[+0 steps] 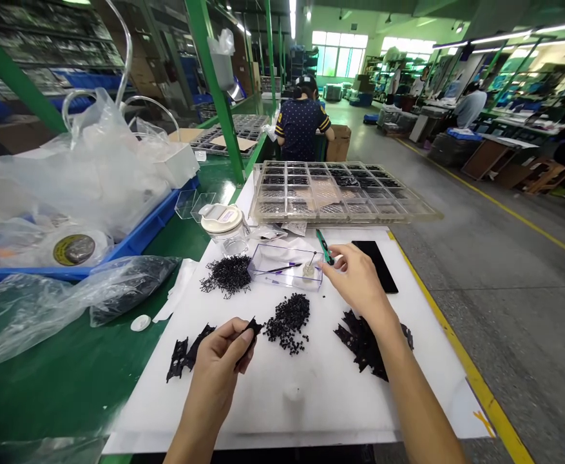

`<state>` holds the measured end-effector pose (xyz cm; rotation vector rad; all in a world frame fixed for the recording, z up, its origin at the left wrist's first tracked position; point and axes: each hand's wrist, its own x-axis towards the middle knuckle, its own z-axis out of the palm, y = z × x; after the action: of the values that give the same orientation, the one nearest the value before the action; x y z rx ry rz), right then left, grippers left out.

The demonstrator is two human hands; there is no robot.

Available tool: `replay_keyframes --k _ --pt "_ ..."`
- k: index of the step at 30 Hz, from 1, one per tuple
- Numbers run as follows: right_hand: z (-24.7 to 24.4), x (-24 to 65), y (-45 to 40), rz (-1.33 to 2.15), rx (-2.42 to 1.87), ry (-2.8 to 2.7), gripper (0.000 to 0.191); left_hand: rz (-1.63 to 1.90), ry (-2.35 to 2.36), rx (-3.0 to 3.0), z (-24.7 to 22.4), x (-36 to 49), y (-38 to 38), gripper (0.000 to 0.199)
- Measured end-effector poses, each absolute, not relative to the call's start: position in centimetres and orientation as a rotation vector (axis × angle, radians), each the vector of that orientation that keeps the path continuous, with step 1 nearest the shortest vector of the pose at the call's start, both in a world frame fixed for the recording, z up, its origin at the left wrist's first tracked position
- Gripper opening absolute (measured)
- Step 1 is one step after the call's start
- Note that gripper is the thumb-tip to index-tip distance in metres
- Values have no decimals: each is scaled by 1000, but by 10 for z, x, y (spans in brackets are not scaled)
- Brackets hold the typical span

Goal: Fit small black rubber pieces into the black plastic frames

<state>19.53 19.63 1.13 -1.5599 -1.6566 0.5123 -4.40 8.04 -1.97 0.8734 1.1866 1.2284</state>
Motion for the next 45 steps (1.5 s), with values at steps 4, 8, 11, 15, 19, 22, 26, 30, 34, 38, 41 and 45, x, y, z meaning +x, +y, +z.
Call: replay_keyframes --k 4,8,11,15,19,22,26,30,34,38,41,45 --pt "4 189 212 532 -1538 -1686 23 1217 1158 870 -21 -41 95 28" --pt "-2 182 217 552 -1471 -1706 12 1173 1132 843 -23 -35 107 29" --pt "-5 180 219 563 -1401 -1681 8 1135 1121 808 -25 -30 113 29" --pt "-3 189 216 554 -1339 -1539 12 1109 1115 760 -29 -27 118 30" --pt "5 196 206 579 -1154 -1306 8 1090 1108 718 -30 -27 121 31" --pt "7 188 195 826 -966 -1203 2 1074 1099 694 -30 -27 121 32" --pt "6 168 183 1101 -902 -1223 3 1066 1097 679 -30 -27 121 31" --pt "5 159 178 1170 -897 -1244 4 1064 1098 676 -30 -27 122 32" --pt "6 159 178 1162 -944 -1285 4 1059 1102 682 -28 -27 122 32" --pt "6 159 178 1176 -949 -1283 4 1065 1107 684 -29 -27 122 31" --pt "5 160 178 1185 -910 -1247 4 1070 1110 681 -30 -27 122 31" --pt "6 163 178 1185 -913 -1240 3 1071 1113 676 -31 -28 122 30"
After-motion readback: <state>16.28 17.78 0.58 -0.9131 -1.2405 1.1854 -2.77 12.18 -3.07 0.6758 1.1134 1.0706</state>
